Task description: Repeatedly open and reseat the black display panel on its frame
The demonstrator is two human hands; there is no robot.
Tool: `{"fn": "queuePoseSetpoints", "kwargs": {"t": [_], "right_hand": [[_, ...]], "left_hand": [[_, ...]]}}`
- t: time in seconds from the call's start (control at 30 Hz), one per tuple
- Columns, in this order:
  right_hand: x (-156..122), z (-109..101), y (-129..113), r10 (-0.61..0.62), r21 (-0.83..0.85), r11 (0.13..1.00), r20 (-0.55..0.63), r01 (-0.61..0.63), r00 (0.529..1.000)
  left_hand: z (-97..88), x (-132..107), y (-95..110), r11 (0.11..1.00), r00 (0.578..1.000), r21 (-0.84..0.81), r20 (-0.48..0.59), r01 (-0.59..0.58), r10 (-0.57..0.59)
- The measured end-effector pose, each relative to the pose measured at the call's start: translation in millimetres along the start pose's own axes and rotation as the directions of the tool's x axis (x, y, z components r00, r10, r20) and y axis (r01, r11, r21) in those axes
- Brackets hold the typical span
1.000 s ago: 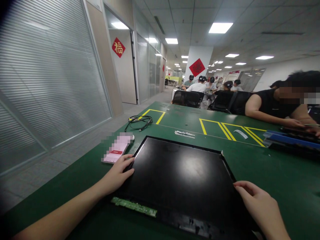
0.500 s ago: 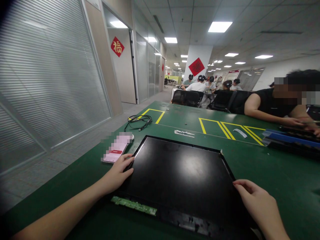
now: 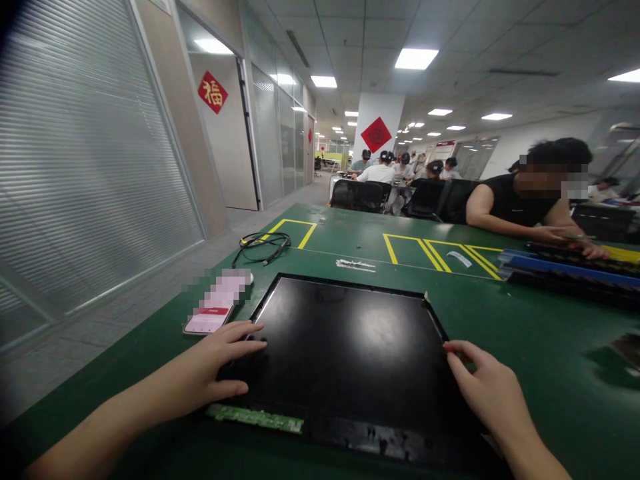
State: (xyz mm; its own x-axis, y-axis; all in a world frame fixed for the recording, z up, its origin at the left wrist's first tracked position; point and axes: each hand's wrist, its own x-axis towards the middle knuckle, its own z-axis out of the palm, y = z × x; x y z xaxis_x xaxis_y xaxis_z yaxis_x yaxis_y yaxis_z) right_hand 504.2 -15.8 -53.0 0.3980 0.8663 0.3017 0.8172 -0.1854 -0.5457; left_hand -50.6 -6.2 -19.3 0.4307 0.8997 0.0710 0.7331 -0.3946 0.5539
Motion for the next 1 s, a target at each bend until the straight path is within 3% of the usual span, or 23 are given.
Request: {"fn": "queuePoseSetpoints", "kwargs": {"t": [0.27, 0.53, 0.7, 0.83, 1.0], "right_hand": [[-2.3, 0.9, -3.5, -0.097, 0.04, 0.995, 0.099, 0.093, 0.99], [-2.0, -1.8, -6.7, -0.081, -0.029, 0.996, 0.198, 0.089, 0.977], [-1.7, -0.8, -5.1, -0.102, -0.04, 0.993, 0.178, 0.11, 0.979], [-2.7, -1.8, -8.3, -0.087, -0.029, 0.995, 0.179, 0.093, 0.98], [-4.5, -0.5, -11.0, -0.084, -0.019, 0.996, 0.175, 0.089, 0.981]], "left_hand": [[-20.7, -3.5, 21.5, 0.994, 0.993, -0.091, 0.104, 0.061, -0.051], [-20.2, -2.2, 32.7, 0.994, 0.992, -0.112, 0.127, 0.002, 0.012], [-20.2, -3.0, 36.4, 0.991, 0.993, -0.13, 0.112, -0.016, 0.031], [-13.6, -0.3, 28.0, 0.998, 0.999, -0.067, 0.053, -0.006, 0.009], [8.9, 5.7, 2.0, 0.996, 0.992, 0.078, -0.128, 0.035, -0.025]]}}
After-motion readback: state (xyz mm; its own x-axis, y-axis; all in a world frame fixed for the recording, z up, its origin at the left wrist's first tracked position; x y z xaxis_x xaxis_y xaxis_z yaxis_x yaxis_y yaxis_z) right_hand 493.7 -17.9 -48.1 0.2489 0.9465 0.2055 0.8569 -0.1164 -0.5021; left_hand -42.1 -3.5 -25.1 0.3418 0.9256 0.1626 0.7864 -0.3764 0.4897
